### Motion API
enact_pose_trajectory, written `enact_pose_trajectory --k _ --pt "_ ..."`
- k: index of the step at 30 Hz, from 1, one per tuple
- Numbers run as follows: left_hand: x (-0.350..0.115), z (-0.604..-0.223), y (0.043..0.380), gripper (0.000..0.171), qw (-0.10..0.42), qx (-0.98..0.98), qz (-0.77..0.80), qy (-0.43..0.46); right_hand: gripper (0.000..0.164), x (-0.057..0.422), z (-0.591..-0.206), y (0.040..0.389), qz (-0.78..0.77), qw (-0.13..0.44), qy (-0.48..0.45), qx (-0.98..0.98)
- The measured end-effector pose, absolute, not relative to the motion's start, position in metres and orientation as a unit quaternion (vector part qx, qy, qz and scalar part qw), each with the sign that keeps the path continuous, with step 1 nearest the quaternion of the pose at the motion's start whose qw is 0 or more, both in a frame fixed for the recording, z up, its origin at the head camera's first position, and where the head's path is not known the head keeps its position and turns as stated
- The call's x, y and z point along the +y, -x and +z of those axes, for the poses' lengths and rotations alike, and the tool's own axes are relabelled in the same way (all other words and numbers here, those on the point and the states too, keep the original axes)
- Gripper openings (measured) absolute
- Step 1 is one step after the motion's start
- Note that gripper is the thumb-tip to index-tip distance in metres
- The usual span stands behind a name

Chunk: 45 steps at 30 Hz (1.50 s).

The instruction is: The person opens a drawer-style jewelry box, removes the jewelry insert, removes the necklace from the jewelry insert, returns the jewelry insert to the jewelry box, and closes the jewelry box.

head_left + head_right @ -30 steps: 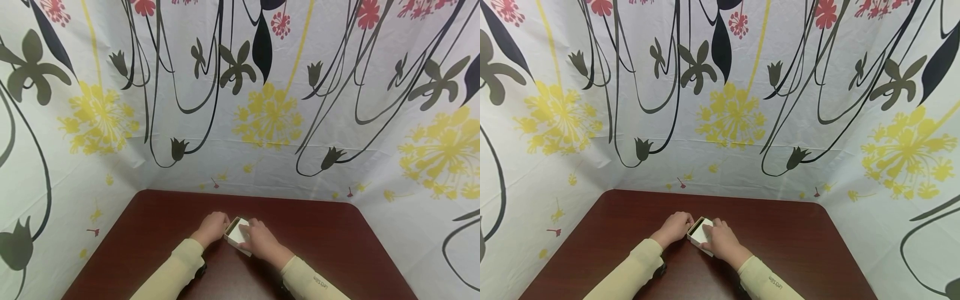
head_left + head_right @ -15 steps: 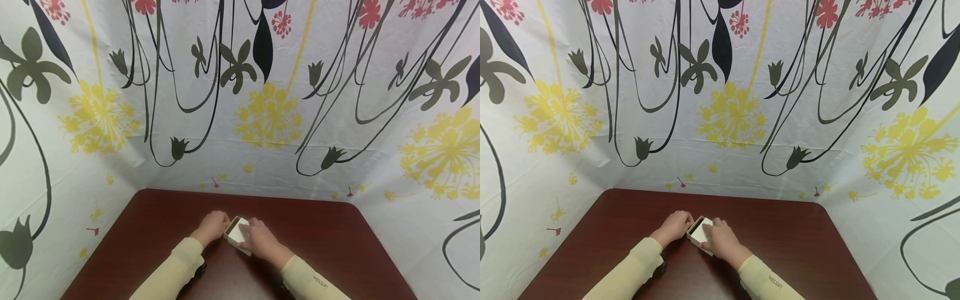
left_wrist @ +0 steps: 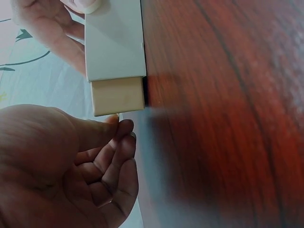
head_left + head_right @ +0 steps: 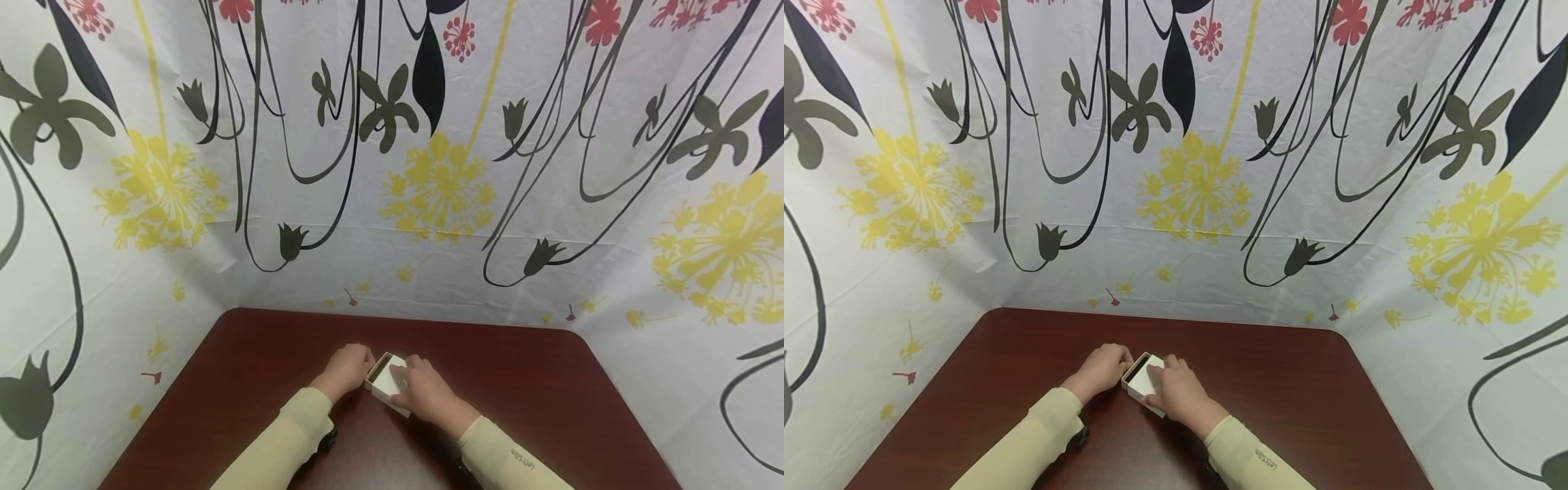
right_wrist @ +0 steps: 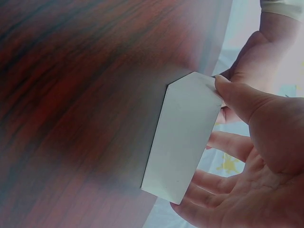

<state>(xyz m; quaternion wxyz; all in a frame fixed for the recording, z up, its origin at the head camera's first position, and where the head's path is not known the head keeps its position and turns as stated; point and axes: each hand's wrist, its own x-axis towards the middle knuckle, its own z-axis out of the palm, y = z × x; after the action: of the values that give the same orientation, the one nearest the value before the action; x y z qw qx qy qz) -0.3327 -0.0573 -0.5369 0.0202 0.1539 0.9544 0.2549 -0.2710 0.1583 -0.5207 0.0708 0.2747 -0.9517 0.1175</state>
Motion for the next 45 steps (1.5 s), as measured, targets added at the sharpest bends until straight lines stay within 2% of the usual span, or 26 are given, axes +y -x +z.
enact_pose_trajectory --k 45 --pt "-0.0632 -0.5343 0.3347 0.017 0.010 0.958 0.249 -0.141 0.060 0.1573 -0.5189 0.2713 0.125 0.070 -0.272 -0.952"
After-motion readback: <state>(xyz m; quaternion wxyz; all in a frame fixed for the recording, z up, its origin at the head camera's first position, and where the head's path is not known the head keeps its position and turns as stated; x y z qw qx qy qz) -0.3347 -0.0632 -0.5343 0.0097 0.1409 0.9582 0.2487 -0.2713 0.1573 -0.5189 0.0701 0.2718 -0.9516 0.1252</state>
